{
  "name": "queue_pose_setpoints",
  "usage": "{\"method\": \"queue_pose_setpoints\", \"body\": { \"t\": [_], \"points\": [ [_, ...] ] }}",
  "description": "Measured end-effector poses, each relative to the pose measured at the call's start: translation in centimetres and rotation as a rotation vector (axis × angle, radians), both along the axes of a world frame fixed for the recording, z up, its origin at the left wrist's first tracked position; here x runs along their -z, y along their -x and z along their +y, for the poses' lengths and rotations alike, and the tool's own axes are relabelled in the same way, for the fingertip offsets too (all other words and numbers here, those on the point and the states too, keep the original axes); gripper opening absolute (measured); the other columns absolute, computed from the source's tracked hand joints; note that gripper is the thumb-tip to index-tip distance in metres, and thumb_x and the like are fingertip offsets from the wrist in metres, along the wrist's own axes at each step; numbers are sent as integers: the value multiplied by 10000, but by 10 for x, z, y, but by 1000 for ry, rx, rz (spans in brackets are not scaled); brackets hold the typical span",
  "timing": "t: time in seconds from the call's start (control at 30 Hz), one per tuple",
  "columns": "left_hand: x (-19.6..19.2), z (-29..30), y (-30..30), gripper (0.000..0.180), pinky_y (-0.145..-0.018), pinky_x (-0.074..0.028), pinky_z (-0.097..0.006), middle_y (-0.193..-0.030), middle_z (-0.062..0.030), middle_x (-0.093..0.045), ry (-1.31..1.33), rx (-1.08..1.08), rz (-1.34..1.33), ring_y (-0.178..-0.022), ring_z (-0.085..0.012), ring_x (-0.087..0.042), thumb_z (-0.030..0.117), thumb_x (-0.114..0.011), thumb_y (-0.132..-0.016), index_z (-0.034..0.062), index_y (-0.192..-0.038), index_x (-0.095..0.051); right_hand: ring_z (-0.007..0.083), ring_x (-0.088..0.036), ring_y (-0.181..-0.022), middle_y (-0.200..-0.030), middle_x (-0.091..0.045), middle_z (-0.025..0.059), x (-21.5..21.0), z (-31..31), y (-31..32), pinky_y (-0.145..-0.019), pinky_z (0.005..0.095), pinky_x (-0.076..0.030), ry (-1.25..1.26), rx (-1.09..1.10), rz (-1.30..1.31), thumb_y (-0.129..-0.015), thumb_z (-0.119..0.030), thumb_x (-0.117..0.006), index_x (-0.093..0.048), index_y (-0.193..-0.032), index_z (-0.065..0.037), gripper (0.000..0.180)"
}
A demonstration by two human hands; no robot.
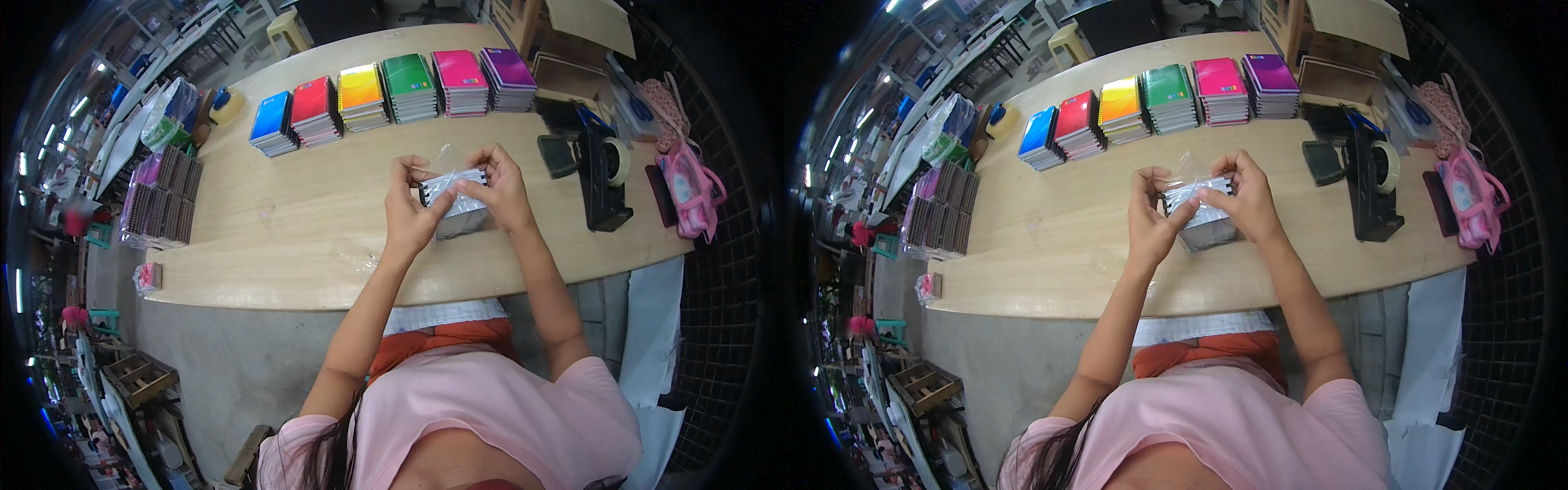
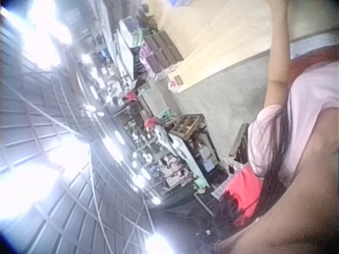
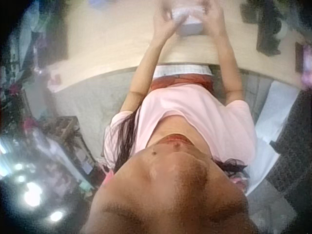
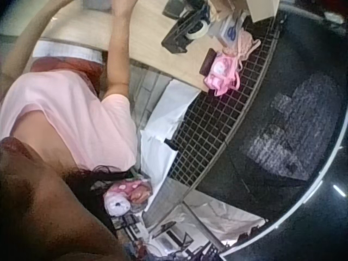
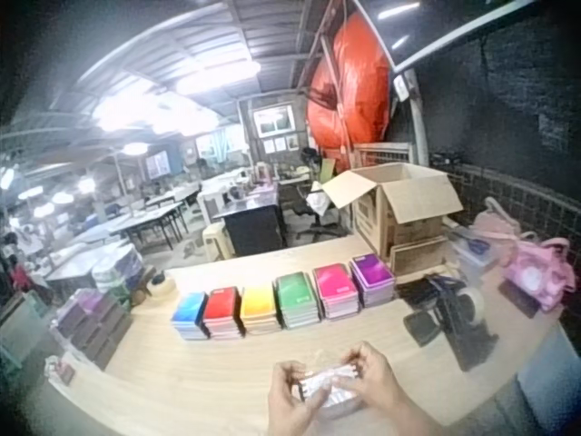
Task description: The person wraps stacks of small notebooks in plastic film, using tape to secure the packaging.
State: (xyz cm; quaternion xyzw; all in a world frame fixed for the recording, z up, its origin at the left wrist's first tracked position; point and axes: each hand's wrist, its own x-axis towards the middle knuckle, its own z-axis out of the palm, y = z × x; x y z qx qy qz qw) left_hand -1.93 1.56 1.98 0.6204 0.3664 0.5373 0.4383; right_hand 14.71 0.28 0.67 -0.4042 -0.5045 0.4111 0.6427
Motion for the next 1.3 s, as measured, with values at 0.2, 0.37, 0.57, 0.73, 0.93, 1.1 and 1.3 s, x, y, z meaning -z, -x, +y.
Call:
{"method": "queue_pose_setpoints", "body": {
  "t": [0.2, 0.37, 0.57, 0.73, 0.93, 1.1, 1.3],
  "points": [
    [4, 6, -3, 259, -754, -497, -247, -942, -78, -638, 286, 96, -269, -863, -129, -601, -5, -726, -788, -13, -1026, -623, 132, -557, -972, -1216, -484, 80, -12, 19, -10, -856, 246, -500, 281, -228, 144, -694, 43, -788, -569, -1272, 28, 618],
    [8, 3, -4, 226, -734, -494, -246, -925, -58, -656, 302, 135, -308, -808, -109, -601, -9, -715, -787, -3, -1001, -643, 167, -603, -931, -1029, -623, 64, -28, 14, -8, -794, 286, -503, -82, -80, -347, -660, 39, -776, -743, -1013, -33, 362],
    [13, -3, -8, 156, -747, -489, -248, -893, -54, -654, 261, 77, -285, -828, -111, -587, -70, -688, -749, 1, -886, -668, 205, -640, -904, -823, -662, 73, -32, -24, 10, -831, 334, -480, -202, 168, -397, -712, 5, -763, -745, -867, -40, 162],
    [17, -7, -16, 170, -772, -487, -277, -906, -97, -654, 84, -41, -320, -884, -169, -614, -103, -662, -682, -10, -823, -680, 206, -653, -927, -874, -673, 58, -21, -43, 12, -1070, 467, -304, -250, 225, -502, -744, 4, -754, -735, -839, -56, 114],
    [17, -8, -14, 181, -792, -495, -284, -908, -117, -682, 87, -31, -295, -903, -176, -628, -109, -622, -690, -21, -836, -682, 203, -664, -924, -905, -687, 50, -12, -47, 10, -1125, 522, -257, -256, 244, -556, -749, -17, -755, -741, -861, -84, 132],
    [8, -6, -7, 224, -733, -477, -273, -874, -69, -641, 201, 25, -199, -831, -150, -597, -91, -663, -685, 4, -875, -734, 225, -669, -971, -931, -684, 51, -20, -53, 11, -1083, 527, -349, -129, 113, -379, -754, 1, -744, -754, -926, -85, 192],
    [-4, 7, 7, 238, -750, -471, -280, -929, -61, -616, 169, 167, 20, -864, -162, -590, -74, -680, -702, 40, -898, -755, 217, -668, -1030, -947, -683, 36, -18, -52, 1, -1057, 534, -393, -338, 165, -748, -732, -11, -771, -759, -944, -94, 228]
  ]
}}
